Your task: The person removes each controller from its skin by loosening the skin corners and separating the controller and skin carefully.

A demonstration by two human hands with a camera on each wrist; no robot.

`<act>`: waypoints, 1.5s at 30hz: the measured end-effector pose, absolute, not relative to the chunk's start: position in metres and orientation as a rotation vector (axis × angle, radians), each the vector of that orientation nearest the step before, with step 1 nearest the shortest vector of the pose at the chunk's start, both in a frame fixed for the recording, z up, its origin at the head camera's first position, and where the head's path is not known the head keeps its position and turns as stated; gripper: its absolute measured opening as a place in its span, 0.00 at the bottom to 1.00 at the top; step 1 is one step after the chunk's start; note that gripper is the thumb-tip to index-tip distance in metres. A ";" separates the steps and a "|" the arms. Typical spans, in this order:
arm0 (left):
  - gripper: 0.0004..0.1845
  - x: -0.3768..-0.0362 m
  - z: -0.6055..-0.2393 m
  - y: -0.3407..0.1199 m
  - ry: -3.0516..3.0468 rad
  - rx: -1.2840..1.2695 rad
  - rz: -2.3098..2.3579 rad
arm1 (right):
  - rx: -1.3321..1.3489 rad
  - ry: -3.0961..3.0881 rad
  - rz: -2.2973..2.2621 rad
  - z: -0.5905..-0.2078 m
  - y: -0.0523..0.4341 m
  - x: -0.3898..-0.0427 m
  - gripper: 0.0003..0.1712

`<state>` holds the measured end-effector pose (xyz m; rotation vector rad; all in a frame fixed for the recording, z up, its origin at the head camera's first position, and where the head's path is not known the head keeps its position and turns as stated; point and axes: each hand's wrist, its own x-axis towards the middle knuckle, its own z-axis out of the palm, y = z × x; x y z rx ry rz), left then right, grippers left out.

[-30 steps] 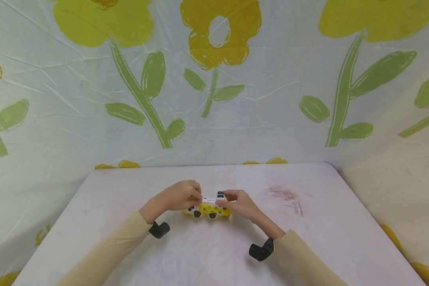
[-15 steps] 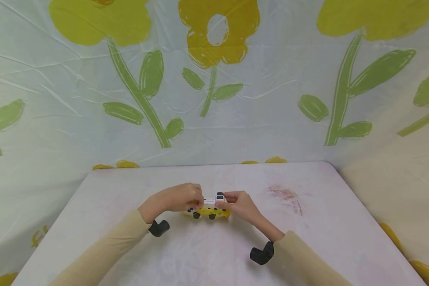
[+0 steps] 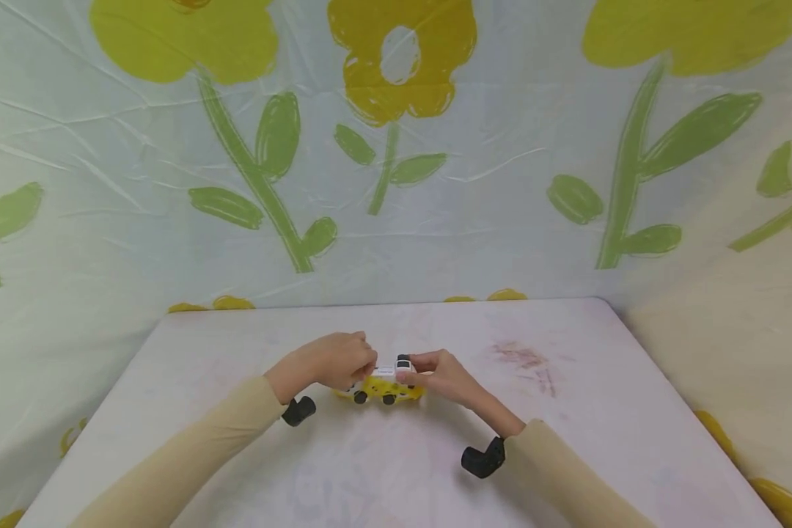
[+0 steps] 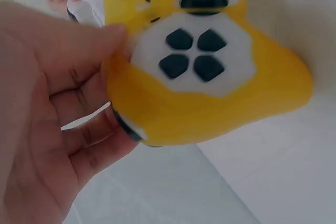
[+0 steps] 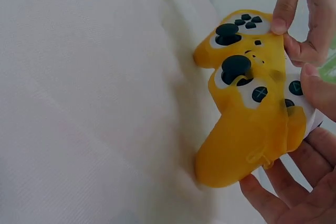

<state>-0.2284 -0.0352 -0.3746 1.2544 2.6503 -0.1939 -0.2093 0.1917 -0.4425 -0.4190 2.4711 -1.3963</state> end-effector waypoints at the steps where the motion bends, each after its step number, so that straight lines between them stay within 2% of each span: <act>1: 0.02 -0.229 -0.373 -0.033 2.644 1.242 -0.208 | -0.441 2.458 -1.401 -0.443 0.192 -0.210 0.32; 9: 0.13 -0.232 -0.364 -0.025 2.607 1.205 -0.263 | -0.535 2.421 -1.397 -0.443 0.192 -0.209 0.33; 14: 0.17 -0.233 -0.365 -0.027 2.629 1.388 -0.305 | -0.545 2.437 -1.370 -0.439 0.193 -0.209 0.32; 20: 0.17 -0.235 -0.370 -0.031 2.616 1.560 -0.357 | -0.520 2.458 -1.340 -0.438 0.197 -0.212 0.31; 27: 0.15 -0.242 -0.373 -0.036 2.450 1.513 0.029 | -0.520 2.483 -1.380 -0.440 0.194 -0.209 0.30; 34: 0.15 -0.249 -0.377 -0.046 2.322 1.569 0.399 | -0.502 2.553 -1.396 -0.442 0.189 -0.205 0.31; 45: 0.16 -0.255 -0.380 -0.045 2.264 1.471 0.424 | -0.523 2.529 -1.381 -0.440 0.190 -0.206 0.31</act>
